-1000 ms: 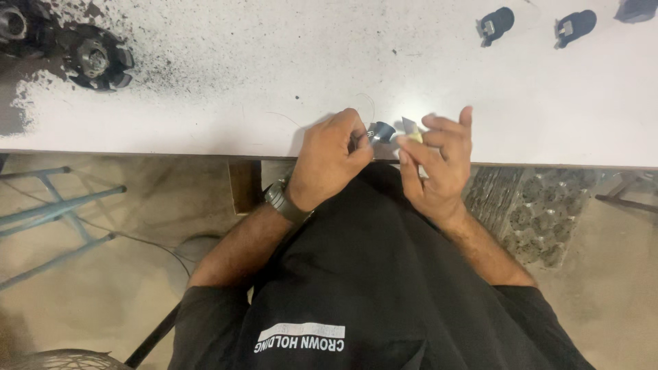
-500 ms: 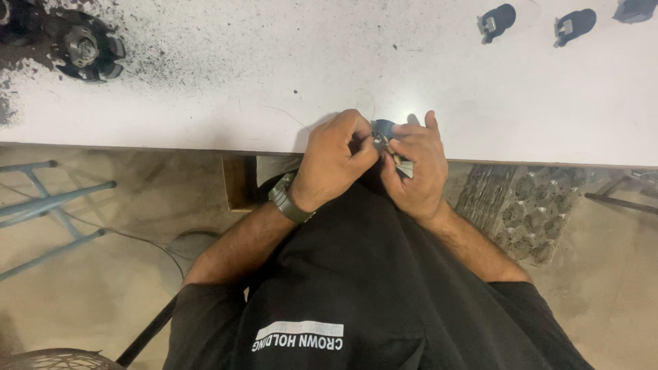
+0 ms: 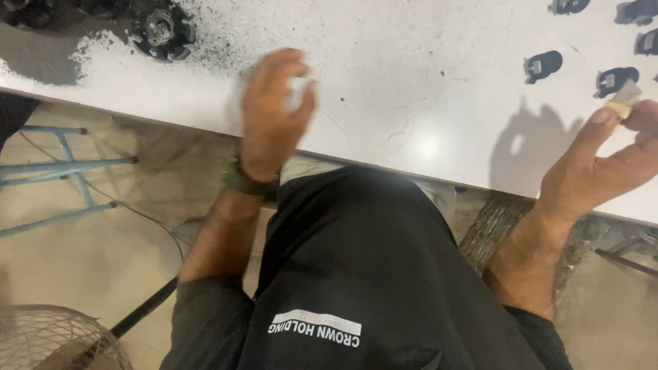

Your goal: The person sits at a white workbench and assembles small black plastic electrical components, fitting pieces together by hand and using a small blade to trim or adjust parts. They work through a pile of components one at a time, setting finished assemblies aside on the bench.

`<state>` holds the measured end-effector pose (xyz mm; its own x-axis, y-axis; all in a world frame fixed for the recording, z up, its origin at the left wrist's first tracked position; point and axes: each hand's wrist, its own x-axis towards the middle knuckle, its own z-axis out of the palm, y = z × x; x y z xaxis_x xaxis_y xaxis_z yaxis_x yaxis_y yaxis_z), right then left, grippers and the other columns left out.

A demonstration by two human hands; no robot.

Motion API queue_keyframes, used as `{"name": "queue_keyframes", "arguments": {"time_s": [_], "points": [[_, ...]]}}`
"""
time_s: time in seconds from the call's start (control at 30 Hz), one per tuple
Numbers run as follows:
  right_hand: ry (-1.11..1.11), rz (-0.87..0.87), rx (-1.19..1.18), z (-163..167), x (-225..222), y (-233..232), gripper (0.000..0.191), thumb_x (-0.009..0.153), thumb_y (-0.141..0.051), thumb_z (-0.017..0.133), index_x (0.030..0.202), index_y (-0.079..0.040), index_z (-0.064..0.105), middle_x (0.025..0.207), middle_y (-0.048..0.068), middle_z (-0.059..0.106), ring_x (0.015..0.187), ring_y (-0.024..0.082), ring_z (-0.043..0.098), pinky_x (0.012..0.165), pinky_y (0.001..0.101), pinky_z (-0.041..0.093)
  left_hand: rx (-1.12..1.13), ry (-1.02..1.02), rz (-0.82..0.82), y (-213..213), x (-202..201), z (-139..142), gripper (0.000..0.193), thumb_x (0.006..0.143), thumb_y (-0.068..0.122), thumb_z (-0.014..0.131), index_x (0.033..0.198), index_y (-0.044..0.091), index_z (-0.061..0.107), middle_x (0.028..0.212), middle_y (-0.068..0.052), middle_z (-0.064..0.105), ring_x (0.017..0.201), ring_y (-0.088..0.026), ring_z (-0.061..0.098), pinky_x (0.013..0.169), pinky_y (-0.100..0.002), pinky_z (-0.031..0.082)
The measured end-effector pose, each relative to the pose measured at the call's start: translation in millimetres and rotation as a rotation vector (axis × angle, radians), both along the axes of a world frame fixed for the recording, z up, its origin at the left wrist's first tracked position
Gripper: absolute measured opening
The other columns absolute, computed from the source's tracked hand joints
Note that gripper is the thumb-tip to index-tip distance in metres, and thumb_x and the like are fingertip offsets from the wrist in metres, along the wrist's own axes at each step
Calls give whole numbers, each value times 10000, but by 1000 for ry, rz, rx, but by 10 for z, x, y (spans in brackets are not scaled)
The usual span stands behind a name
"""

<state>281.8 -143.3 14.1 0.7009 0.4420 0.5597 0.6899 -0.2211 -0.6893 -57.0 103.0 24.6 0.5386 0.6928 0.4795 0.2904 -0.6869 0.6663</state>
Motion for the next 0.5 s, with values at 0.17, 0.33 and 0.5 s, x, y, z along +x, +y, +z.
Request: {"name": "queue_keyframes", "arguments": {"time_s": [0.17,0.33,0.5], "points": [[-108,145,-11,-200,-311,-15,131,1185,-56,676,1259,-64,568,1186,80,535,1134,179,573,1307,535,298,406,204,388,652,-1126,321,438,1036,77,773,1392,19,524,1465,-190,558,1393,-350,532,1215,-505,434],[124,451,-119,-194,-908,285,258,1053,-38,658,1285,-54,545,1153,96,655,1121,235,665,1349,609,252,305,369,540,1042,-1132,341,667,1000,239,774,1505,-37,437,1468,-229,493,1376,-387,500,1174,-539,441],[91,566,-198,55,-1298,419,279,1011,-69,698,1257,-39,570,1128,127,675,987,235,684,1312,569,315,204,367,372,858,-554,166,617,1024,296,820,1457,5,491,1377,-186,565,1310,-322,560,1111,-499,504]]}}
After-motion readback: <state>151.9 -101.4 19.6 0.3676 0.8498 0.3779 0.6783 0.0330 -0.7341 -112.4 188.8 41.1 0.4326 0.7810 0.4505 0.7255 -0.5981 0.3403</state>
